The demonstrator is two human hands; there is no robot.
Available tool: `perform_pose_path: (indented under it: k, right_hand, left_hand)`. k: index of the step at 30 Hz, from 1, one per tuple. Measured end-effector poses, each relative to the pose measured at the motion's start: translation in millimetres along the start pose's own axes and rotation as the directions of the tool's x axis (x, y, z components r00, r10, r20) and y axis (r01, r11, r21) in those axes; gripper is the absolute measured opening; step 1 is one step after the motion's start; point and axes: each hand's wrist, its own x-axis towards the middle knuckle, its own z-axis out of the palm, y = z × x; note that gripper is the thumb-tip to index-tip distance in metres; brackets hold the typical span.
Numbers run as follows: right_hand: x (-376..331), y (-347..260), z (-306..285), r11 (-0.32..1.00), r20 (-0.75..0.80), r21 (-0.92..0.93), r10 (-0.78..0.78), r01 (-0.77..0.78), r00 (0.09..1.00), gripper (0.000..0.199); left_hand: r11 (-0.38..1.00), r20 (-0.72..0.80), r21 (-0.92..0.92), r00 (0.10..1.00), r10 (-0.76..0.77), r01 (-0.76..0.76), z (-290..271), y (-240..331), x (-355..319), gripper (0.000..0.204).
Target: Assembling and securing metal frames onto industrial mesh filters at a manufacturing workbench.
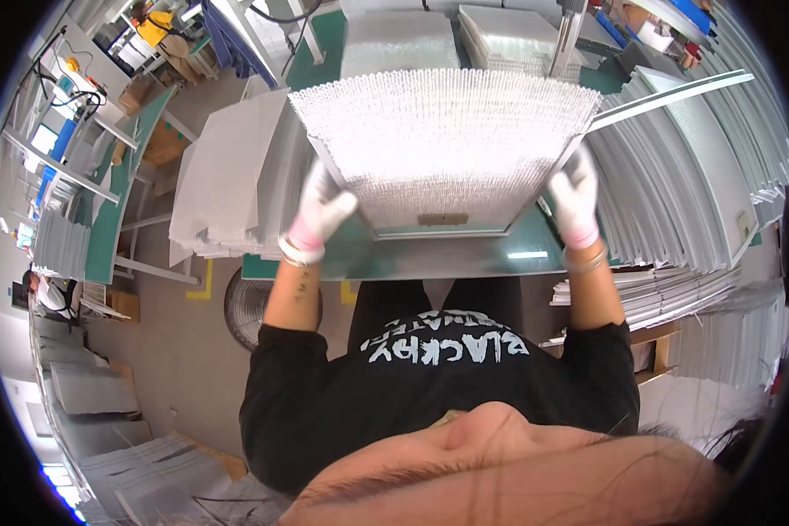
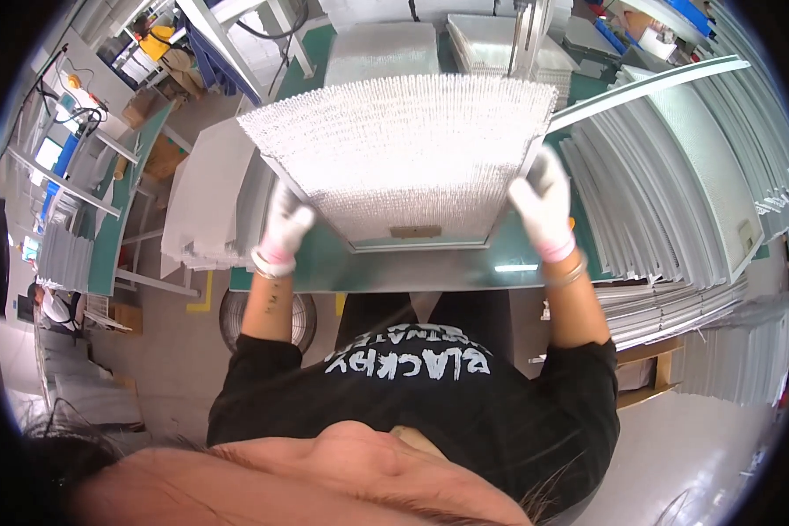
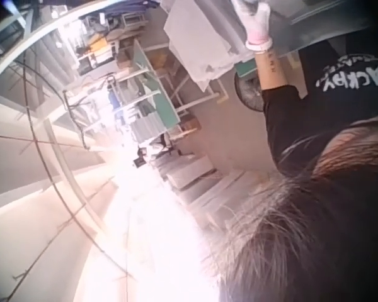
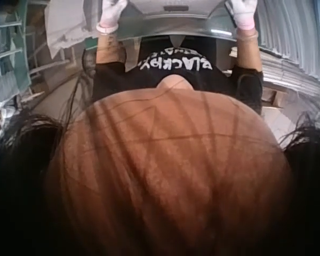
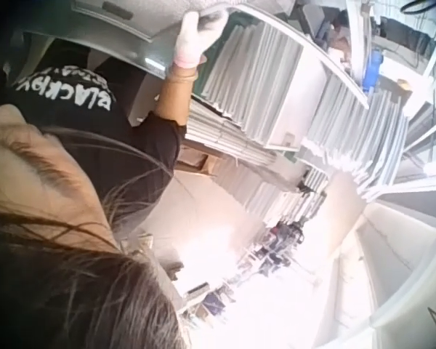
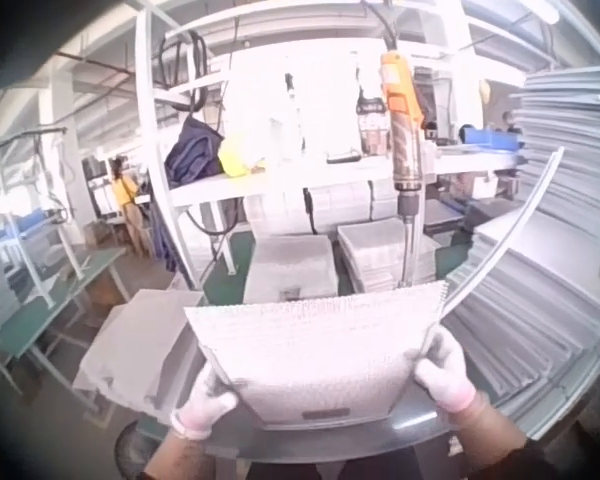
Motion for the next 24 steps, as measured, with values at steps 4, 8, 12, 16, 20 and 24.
perform_pose_path:
  k: [4, 8, 12, 16, 20, 24]
  right_hand:
    - [21.2, -20.9, 9.5, 0.946, -0.105, -0.292, 0.112, -0.138, 0.988, 0.018]
    - [23.1, -3.7, 21.2, 0.954, -0.247, -0.296, -0.131, 0.055, 0.960, 0.011]
    - [16.2, -6.3, 25.6, 0.976, -0.174, -0.216, -0.027, -0.011, 0.984, 0.018]
    - [1.5, 27.8, 19.1, 0.993, -0.196, -0.106, 0.031, -0.053, 0.980, 0.029]
    - [6.2, 19.4, 4.0, 0.961, -0.088, -0.197, 0.182, -0.196, 0.979, 0.028]
    - [36.1, -19.3, 3.4, 0.984, -0.055, -0.174, 0.023, -0.033, 0.998, 0.022]
  left_hand:
    - [0.967, -0.329, 0.256, 0.939, 0.098, -0.011, 24.0, 32.6, 35.9, 0.014]
    - [0.974, -0.412, 0.118, 0.883, 0.226, -0.195, 31.5, 18.3, 34.2, 0.020]
    - [0.969, -0.350, 0.095, 0.904, 0.248, -0.229, 21.3, 3.5, 15.6, 0.012]
    - [0.976, -0.311, 0.196, 0.938, 0.155, -0.096, 27.9, -6.5, 7.3, 0.023]
    - [0.980, -0.217, 0.197, 0.976, 0.025, 0.019, 6.8, 5.7, 6.9, 0.031]
    - [0.977, -0.107, 0.184, 0.986, 0.130, -0.109, 17.3, 54.8, 30.0, 0.031]
